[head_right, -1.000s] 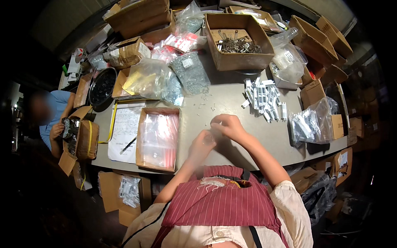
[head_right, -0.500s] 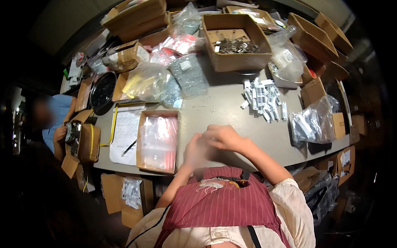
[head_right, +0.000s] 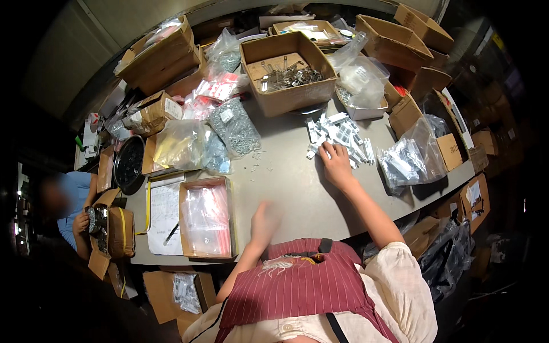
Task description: The person repeatedly picks up small white rectangular components and metal fasteners from a cluttered table. They insert the fasteners into the components by hand and place the assembled units into a cardboard box. The process is repetitive, involving picking, inserting, and placing items one at a time.
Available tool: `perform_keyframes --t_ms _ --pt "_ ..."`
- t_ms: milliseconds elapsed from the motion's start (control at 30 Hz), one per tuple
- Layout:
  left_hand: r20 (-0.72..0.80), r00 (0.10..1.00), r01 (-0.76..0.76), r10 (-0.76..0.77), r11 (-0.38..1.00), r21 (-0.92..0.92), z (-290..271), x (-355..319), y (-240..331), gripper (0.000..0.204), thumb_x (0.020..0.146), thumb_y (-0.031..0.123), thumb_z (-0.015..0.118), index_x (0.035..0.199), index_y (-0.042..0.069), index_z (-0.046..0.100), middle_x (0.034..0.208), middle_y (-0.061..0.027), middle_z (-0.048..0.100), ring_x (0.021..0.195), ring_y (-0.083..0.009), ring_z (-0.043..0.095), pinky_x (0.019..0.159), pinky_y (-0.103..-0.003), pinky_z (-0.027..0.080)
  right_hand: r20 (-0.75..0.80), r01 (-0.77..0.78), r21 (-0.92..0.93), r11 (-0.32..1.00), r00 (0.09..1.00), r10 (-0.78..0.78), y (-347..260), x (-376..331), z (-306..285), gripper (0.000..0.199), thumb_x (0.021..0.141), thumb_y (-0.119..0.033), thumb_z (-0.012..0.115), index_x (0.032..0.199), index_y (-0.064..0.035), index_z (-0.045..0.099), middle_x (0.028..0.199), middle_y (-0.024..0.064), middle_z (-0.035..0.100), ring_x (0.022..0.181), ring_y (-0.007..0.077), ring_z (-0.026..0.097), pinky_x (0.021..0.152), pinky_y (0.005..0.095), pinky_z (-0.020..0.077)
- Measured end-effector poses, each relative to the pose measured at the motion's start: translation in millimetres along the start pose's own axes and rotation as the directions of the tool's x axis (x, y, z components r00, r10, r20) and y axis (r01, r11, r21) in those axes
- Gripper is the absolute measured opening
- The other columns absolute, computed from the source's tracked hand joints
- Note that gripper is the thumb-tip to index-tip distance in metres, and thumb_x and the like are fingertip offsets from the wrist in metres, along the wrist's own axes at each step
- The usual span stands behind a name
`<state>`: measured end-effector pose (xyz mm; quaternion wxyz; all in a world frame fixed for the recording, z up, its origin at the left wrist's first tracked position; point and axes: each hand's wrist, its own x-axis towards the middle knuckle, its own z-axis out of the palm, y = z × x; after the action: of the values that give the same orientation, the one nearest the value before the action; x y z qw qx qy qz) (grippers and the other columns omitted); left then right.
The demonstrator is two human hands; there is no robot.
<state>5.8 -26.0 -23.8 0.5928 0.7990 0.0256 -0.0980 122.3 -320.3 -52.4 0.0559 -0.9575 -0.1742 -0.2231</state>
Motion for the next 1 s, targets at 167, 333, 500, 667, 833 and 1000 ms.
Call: perform_keyframes --t_ms 167,333,500,667,833,1000 --pt "-0.029 0.998 -0.05 0.05 0.999 -0.005 8 -10 -13 0.023 0.092 0.015 0.073 0.109 0.004 0.061 0.098 -0.0061 0.07 0.095 -0.0184 0.068 0.086 -0.032 0.052 0.063 0.142 0.117 0.983 0.987 -0.15 -20 -43 -25 0.044 0.076 -0.005 0.064 0.12 -0.0038 0.062 0.127 0.0136 0.06 0.113 0.0333 0.056 0.097 0.046 0.0435" --pt "-0.01 0.996 -0.09 0.09 0.996 0.004 14 -11 -11 0.025 0.093 0.014 0.073 0.111 0.003 0.06 0.099 -0.0072 0.07 0.094 -0.0192 0.068 0.086 -0.032 0.052 0.145 0.11 0.412 0.905 0.972 -0.184 -36 -63 -42 0.057 0.075 -0.006 0.069 0.131 -0.0066 0.058 0.133 0.0167 0.056 0.118 0.0372 0.053 0.103 0.0481 0.0413" --pt "-0.022 0.995 -0.098 0.099 0.995 0.026 17 -11 -12 0.025 0.092 0.012 0.073 0.112 0.003 0.06 0.098 -0.0081 0.071 0.094 -0.0197 0.069 0.086 -0.033 0.053 0.086 -0.111 0.432 0.895 0.993 0.081 -39 -66 -40 0.057 0.077 -0.012 0.077 0.129 0.0 0.056 0.131 0.0226 0.055 0.118 0.043 0.052 0.102 0.0505 0.0427" --pt "-0.034 0.996 -0.084 0.085 0.996 0.029 17 -15 -13 0.023 0.093 0.011 0.072 0.111 0.003 0.061 0.099 -0.0087 0.072 0.095 -0.02 0.07 0.087 -0.033 0.054 0.173 -0.278 0.35 0.894 0.958 0.23 -46 -71 -51 0.059 0.079 -0.019 0.08 0.128 0.0021 0.056 0.121 0.0241 0.056 0.109 0.0423 0.057 0.093 0.048 0.0489" --pt "-0.02 0.995 -0.095 0.096 0.995 0.015 22 -12 -12 0.023 0.093 0.011 0.072 0.111 0.003 0.061 0.099 -0.0084 0.072 0.096 -0.0196 0.07 0.089 -0.033 0.054 0.171 -0.331 0.337 0.881 0.942 0.289 -52 -74 -53 0.053 0.081 -0.02 0.077 0.125 0.0012 0.056 0.116 0.021 0.056 0.096 0.0399 0.062 0.081 0.0444 0.054" --pt "0.02 0.983 -0.182 0.182 0.983 -0.013 40 12 -6 0.024 0.093 0.014 0.075 0.107 0.001 0.061 0.097 -0.0084 0.072 0.091 -0.0167 0.069 0.083 -0.031 0.055 0.274 -0.487 0.552 0.677 0.872 0.405 -51 -76 -43 0.044 0.079 -0.026 0.077 0.113 -0.0026 0.061 0.105 0.0181 0.059 0.094 0.0383 0.062 0.078 0.0447 0.0532"
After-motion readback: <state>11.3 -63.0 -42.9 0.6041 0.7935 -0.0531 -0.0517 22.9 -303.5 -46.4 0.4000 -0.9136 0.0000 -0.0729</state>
